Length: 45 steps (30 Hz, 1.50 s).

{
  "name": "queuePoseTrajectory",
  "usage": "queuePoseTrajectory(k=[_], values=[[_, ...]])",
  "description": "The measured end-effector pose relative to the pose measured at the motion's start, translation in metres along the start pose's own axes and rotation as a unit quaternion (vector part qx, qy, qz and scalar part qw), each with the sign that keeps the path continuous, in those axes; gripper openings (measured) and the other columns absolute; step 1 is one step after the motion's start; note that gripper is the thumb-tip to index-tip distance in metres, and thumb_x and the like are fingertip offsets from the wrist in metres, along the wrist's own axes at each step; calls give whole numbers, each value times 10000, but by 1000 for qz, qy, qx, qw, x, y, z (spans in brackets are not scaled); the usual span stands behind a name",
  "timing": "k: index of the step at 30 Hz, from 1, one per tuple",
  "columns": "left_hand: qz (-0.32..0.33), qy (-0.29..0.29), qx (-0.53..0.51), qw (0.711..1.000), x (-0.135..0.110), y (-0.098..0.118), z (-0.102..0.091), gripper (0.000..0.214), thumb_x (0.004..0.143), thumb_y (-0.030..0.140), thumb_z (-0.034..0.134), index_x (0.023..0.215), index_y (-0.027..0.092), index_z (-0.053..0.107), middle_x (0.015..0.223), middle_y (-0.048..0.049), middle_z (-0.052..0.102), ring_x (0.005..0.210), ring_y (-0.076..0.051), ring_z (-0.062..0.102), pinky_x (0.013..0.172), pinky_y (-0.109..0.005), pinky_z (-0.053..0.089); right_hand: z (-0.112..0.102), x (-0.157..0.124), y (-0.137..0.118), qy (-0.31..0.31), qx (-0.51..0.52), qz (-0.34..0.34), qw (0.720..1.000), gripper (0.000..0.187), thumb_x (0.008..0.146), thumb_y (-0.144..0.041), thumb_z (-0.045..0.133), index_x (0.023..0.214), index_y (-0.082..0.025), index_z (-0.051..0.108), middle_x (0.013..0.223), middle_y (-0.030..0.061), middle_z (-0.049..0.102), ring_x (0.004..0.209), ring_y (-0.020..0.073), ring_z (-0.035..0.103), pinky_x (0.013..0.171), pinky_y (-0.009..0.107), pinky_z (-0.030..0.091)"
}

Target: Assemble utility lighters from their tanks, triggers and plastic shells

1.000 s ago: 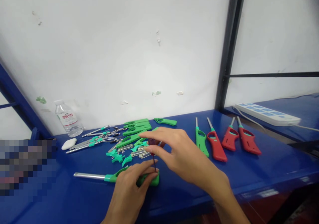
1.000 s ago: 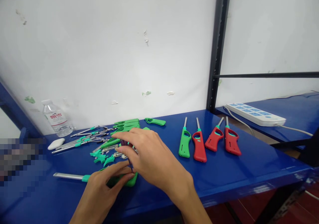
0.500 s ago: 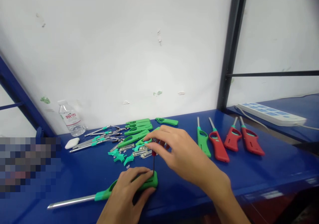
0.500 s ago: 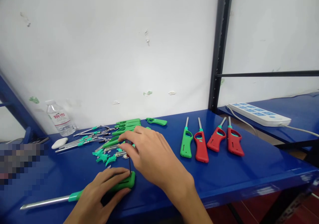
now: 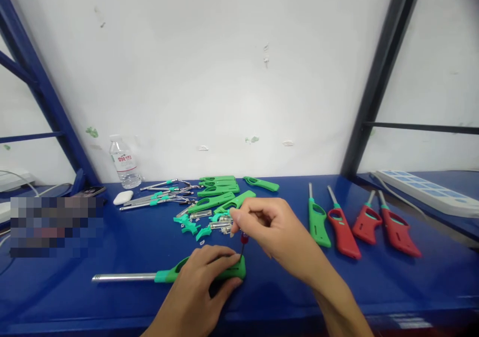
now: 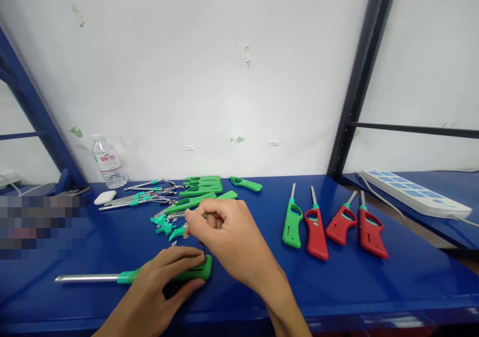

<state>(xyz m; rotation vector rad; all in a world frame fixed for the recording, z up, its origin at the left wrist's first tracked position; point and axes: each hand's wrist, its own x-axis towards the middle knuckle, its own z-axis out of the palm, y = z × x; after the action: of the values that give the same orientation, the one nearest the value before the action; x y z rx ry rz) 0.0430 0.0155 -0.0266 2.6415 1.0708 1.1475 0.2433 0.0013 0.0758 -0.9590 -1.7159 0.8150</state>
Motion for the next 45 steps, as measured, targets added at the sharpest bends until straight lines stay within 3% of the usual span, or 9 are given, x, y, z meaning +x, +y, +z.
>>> queuePoseTrajectory(k=[6, 11, 15, 20, 28, 32, 37, 40, 45], values=[[-31, -69, 0, 997, 3, 7, -5, 291, 904, 150, 780, 1168, 273, 781, 1175, -31, 777, 1050, -271, 742, 946, -442, 613, 7, 8, 11, -20, 115, 105, 988, 535, 951, -619, 706, 710, -247, 406, 411, -148, 364, 304, 44, 281, 369, 221, 180], [-57, -100, -18, 993, 4, 10, -6, 301, 949, 149, 732, 1221, 276, 760, 1211, -30, 756, 1095, -278, 717, 1000, -505, 576, -2, 4, 8, 10, 27, 92, 995, 436, 1031, -604, 598, 806, -232, 572, 445, -124, 400, 322, 46, 293, 376, 223, 180], [-64, -104, -30, 992, 3, 10, -6, 284, 973, 173, 707, 1230, 285, 749, 1224, -29, 743, 1110, -286, 701, 1044, -560, 535, -16, 2, 8, -72, 63, 58, 994, 514, 1037, -643, 557, 809, -199, 677, 608, -60, 535, 390, 40, 357, 402, 224, 236], [-68, -107, -33, 991, 2, 10, -6, 269, 979, 171, 694, 1212, 299, 742, 1217, -19, 739, 1112, -292, 695, 1059, -593, 508, -23, 2, 10, -118, 84, 80, 986, 424, 1110, -559, 435, 1106, -220, 691, 603, -58, 552, 526, 106, 510, 473, 211, 347], [-64, -98, -35, 993, 1, 9, -3, 271, 979, 171, 692, 1214, 298, 731, 1222, -26, 735, 1112, -298, 693, 1054, -604, 510, 0, 4, 9, 39, 32, 62, 997, 402, 971, -402, 720, 729, -234, 446, 600, -90, 508, 547, 89, 391, 519, 230, 311], [-63, -99, -33, 993, 1, 10, -4, 285, 979, 175, 690, 1232, 299, 729, 1220, -26, 737, 1106, -296, 695, 1049, -606, 518, -3, 4, 7, -18, 64, 79, 995, 214, 1024, -416, 655, 908, -250, 586, 517, -128, 412, 437, 79, 354, 471, 241, 247], [-65, -101, -27, 992, 2, 11, -5, 270, 980, 177, 687, 1220, 289, 738, 1222, -34, 739, 1118, -298, 693, 1069, -612, 508, -19, -1, 4, -120, 66, 58, 989, 389, 1066, -540, 570, 921, -211, 718, 532, -76, 518, 467, 87, 453, 480, 240, 296], [-64, -103, -27, 992, 3, 11, -6, 280, 978, 169, 683, 1222, 292, 739, 1219, -38, 740, 1110, -300, 697, 1052, -606, 521, -20, 0, 6, -103, 63, 55, 991, 405, 1101, -539, 491, 998, -212, 709, 554, -62, 553, 528, 106, 474, 517, 234, 341], [-62, -99, -30, 993, 2, 10, -5, 273, 969, 155, 693, 1202, 290, 739, 1208, -40, 740, 1102, -300, 701, 1070, -634, 504, -8, 2, 7, -5, 35, 85, 996, 466, 959, -559, 731, 762, -237, 458, 554, -107, 464, 500, 80, 352, 479, 217, 281]])
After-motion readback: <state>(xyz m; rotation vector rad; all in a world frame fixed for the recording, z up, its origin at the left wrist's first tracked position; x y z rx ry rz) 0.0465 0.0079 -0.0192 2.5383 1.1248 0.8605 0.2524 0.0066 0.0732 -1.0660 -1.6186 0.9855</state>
